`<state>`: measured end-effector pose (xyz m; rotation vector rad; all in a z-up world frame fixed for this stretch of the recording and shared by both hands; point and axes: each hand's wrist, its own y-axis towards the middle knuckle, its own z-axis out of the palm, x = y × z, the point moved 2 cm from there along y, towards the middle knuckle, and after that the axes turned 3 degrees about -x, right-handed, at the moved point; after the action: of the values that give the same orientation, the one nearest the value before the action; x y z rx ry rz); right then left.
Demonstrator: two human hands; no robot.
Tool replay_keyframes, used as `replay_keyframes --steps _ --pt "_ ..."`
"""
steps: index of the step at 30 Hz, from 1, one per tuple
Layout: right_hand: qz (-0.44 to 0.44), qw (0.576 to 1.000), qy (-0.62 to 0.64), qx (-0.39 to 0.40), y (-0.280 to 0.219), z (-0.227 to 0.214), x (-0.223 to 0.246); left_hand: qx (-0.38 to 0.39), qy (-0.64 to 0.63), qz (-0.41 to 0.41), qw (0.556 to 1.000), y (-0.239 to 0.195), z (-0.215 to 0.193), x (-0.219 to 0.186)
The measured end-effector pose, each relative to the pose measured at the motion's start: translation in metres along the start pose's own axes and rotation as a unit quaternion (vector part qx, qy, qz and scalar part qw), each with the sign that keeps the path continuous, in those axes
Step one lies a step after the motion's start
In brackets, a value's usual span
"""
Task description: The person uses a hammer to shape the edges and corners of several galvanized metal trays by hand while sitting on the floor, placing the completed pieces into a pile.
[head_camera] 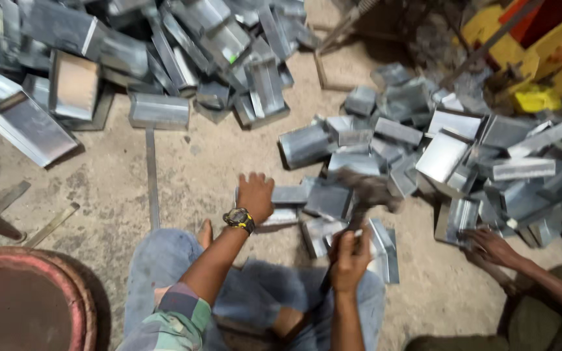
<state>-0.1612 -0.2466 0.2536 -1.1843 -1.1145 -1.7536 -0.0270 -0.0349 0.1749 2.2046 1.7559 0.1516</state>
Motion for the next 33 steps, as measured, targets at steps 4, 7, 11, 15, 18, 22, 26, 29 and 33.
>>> replay_keyframes --steps 4,7,11,15,18,22,26,29,33 --pt "-0.165 0.986 0.009 -0.028 0.019 0.008 0.055 -0.091 -0.144 -0.217 0.961 -0.032 0.019 0.044" --pt "-0.212 0.975 0.068 -0.011 0.022 0.004 0.042 -0.113 -0.223 -0.273 0.929 -0.064 0.061 0.062" --pt "-0.162 0.978 -0.126 -0.037 0.033 0.005 -0.045 -0.059 -0.232 -0.225 0.944 -0.061 0.109 0.059" --pt "-0.129 0.897 -0.417 0.077 0.022 -0.008 -0.086 -0.025 -0.201 -0.219 0.955 -0.062 0.124 0.056" --pt "0.024 0.982 -0.180 0.046 0.012 -0.011 -0.074 -0.011 -0.220 -0.231 0.948 -0.062 0.127 0.066" --pt "-0.024 0.999 0.045 0.006 0.000 -0.012 -0.031 -0.035 -0.202 -0.223 0.953 -0.064 0.133 0.060" --pt "-0.073 0.997 -0.015 -0.015 0.010 0.011 -0.046 -0.029 -0.204 -0.226 0.952 -0.063 0.134 0.060" --pt "-0.085 0.960 -0.266 0.030 0.010 0.022 -0.066 -0.037 -0.202 -0.221 0.953 -0.070 0.135 0.048" --pt "-0.087 0.925 -0.364 0.071 0.002 0.031 -0.066 -0.052 -0.188 -0.219 0.956 -0.056 0.134 0.039"
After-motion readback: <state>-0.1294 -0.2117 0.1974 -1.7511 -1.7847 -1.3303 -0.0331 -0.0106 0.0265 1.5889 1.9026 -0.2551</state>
